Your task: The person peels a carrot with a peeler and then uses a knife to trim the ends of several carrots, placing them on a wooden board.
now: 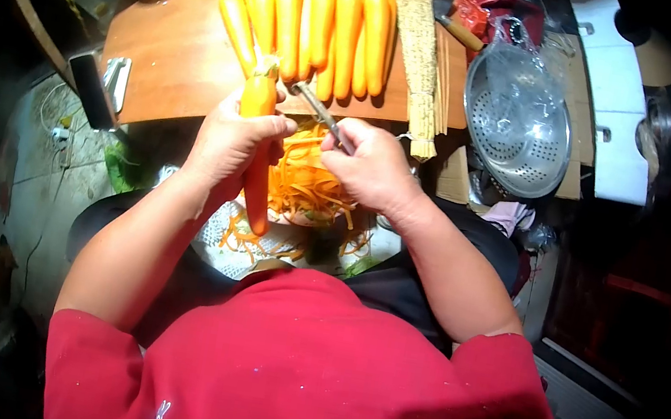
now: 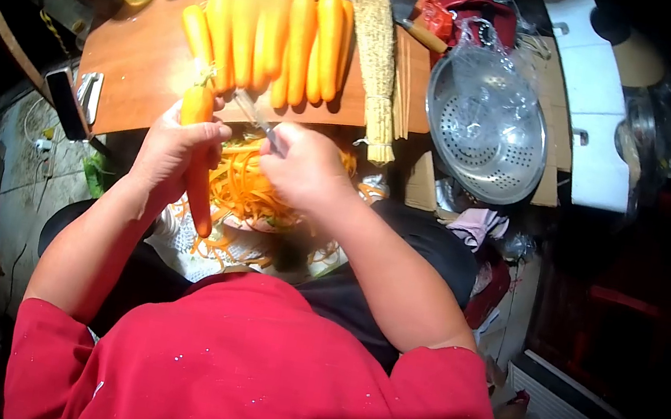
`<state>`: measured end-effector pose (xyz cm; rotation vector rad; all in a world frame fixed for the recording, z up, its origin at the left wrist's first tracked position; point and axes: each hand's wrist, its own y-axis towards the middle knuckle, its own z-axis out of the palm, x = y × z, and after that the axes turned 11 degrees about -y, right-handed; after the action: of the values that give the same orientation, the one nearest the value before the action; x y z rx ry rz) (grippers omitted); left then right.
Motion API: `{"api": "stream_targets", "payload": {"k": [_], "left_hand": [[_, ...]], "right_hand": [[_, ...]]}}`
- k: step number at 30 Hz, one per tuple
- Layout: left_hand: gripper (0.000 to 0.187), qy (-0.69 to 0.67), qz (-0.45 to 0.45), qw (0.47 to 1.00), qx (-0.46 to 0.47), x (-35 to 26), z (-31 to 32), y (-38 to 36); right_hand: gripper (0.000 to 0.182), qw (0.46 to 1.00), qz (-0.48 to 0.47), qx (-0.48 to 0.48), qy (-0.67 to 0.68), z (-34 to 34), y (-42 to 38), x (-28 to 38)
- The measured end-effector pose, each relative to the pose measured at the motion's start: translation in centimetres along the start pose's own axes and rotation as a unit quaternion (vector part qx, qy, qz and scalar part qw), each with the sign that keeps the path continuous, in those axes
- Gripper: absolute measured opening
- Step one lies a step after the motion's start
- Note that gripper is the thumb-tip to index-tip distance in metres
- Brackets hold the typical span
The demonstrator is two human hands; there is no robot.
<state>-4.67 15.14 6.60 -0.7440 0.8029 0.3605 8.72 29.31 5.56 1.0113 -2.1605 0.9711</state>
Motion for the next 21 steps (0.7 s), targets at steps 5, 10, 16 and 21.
{"api": "stream_targets", "payload": {"k": [5,10,16,21], "left_hand": [[0.04,-0.006,-0.003,1.0,0.01,-0.5,0.6,-0.1],[0.042,0.028,-0.021,0.999,0.027,-0.9,0.9,-0.2],[0.037,0.022,-0.059,0.996,0.061,-1.6,1.3,-0.3],[0.039,0.025,-0.057,0.996,0.068,-2.2,1.8,-0.5]], "right_hand": [[0.013,0.986,-0.03,-0.057,-0.155,-0.5,0.1,-1.2],[0.016,0.99,0.07,-0.099,-0.067,-4.1,1.6,-2.2],[0.013,0.976,0.15,-0.157,0.024,-10.0,4.6,-7.0],[0.013,0.961,0.196,-0.19,-0.053,-13.8,7.4,-12.0]]}}
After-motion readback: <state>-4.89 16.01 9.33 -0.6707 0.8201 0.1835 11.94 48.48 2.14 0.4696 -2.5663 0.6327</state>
